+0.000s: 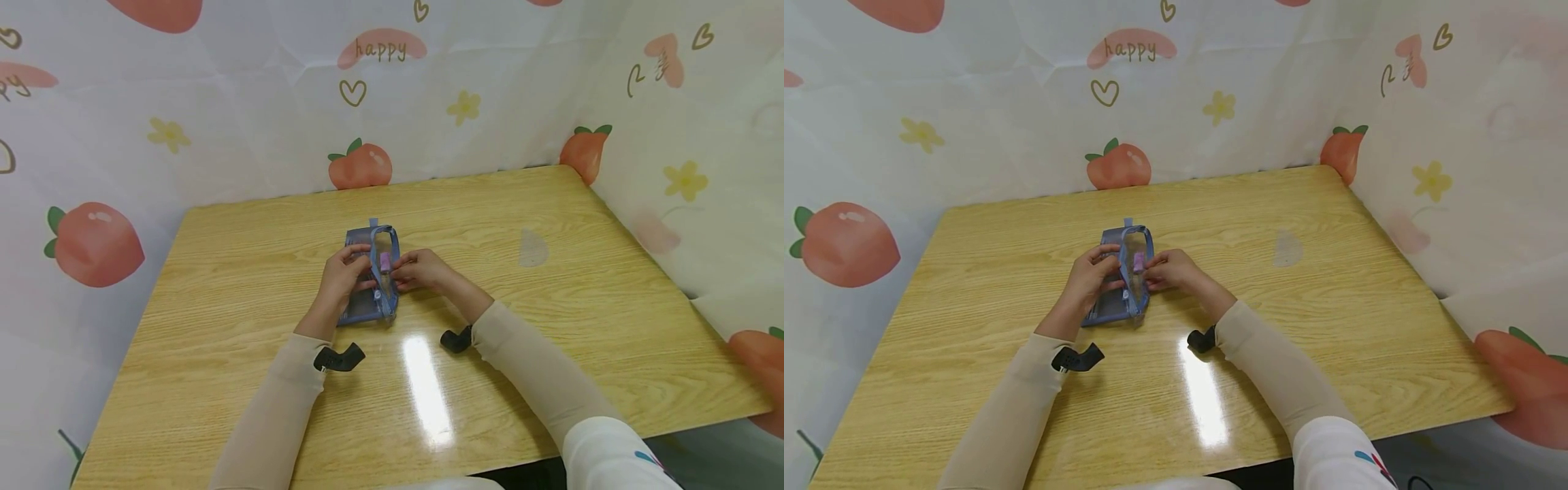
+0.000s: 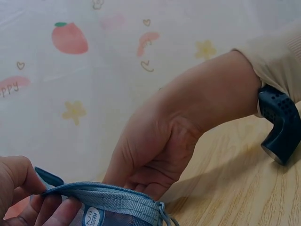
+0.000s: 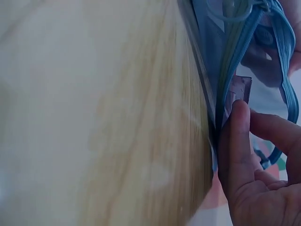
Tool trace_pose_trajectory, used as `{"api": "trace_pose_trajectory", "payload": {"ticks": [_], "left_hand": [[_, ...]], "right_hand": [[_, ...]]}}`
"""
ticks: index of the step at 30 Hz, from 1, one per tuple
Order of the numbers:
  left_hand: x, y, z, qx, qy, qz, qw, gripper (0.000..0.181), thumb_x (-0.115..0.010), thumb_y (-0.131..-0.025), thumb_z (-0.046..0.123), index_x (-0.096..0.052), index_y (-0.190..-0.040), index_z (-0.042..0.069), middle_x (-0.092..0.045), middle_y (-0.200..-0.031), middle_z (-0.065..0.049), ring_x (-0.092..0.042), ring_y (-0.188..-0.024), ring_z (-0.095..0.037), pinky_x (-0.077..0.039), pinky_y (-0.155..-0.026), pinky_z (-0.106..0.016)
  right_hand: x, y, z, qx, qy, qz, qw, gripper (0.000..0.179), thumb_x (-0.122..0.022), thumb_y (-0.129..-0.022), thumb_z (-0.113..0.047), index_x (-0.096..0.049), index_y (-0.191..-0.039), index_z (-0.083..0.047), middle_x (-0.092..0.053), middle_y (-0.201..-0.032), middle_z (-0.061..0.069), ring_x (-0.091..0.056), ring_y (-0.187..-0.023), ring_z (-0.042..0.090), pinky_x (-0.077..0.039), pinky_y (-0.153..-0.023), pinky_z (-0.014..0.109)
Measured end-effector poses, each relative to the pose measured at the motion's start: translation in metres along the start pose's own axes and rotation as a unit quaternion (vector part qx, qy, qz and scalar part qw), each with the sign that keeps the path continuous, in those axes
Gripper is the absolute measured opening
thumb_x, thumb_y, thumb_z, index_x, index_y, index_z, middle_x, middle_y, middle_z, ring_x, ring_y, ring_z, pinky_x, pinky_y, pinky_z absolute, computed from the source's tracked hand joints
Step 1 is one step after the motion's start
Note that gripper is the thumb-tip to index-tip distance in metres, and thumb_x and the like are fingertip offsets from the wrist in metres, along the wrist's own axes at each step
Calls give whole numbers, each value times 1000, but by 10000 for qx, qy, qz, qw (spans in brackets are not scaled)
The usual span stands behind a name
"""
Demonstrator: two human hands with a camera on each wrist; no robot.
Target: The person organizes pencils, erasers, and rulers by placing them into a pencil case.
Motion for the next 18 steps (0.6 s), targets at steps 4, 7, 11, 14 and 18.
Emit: {"api": "trace_pose_trajectory", "payload": {"ticks": [4, 7, 11, 14, 18], "left_hand": [[0, 0, 0, 1, -15, -25, 10000, 35, -52, -82, 3, -56, -116, 9, -54, -91, -7, -56, -81, -22, -56, -64, -36], [-1, 1, 0, -5, 20, -6, 10000, 34, -52, -82, 3, -57, -115, 9, -52, -87, -7, -54, -82, -23, -56, -63, -35], [-1, 1, 0, -44, 4, 25, 10000, 33, -52, -81, 2, -58, -113, 9, -53, -87, -7, -54, -82, -23, -56, -63, -34], [-2, 2, 0, -90, -71, 47, 9999, 33, -52, -81, 3, -59, -112, 8, -53, -88, -7, -55, -81, -22, -56, -64, -34], [-1, 2, 0, -88, -87, 38, 9999, 33, -52, -81, 3, -58, -112, 8, -52, -87, -7, -54, -81, -21, -56, -64, -35]], "right_hand": [[-5, -1, -1, 39, 121, 14, 9999, 24, -59, -82, 2, -55, -104, 10, -60, -83, 15, -62, -64, 19, -55, -66, 34], [-8, -2, -1, 80, 153, 90, 9998, 22, -60, -82, 3, -55, -102, 10, -60, -82, 15, -62, -64, 19, -56, -66, 34], [-14, -3, -2, 118, 133, 201, 9996, 21, -61, -80, 4, -55, -100, 10, -60, -79, 14, -62, -62, 19, -56, -63, 33], [-18, -3, -3, 134, 161, 246, 9995, 21, -62, -79, 5, -56, -98, 10, -60, -76, 14, -61, -62, 19, -56, -61, 32], [-20, -1, -5, 127, 356, 304, 9988, 20, -62, -79, 4, -57, -97, 9, -61, -76, 14, -61, -61, 19, -56, -60, 31]]}}
Point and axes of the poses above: each hand's wrist, its own y-axis away from the middle knuckle, its own x-axis out of the back of the hand, z = x × y, the point moved 1 cm from there along -y, towards the middle knuckle
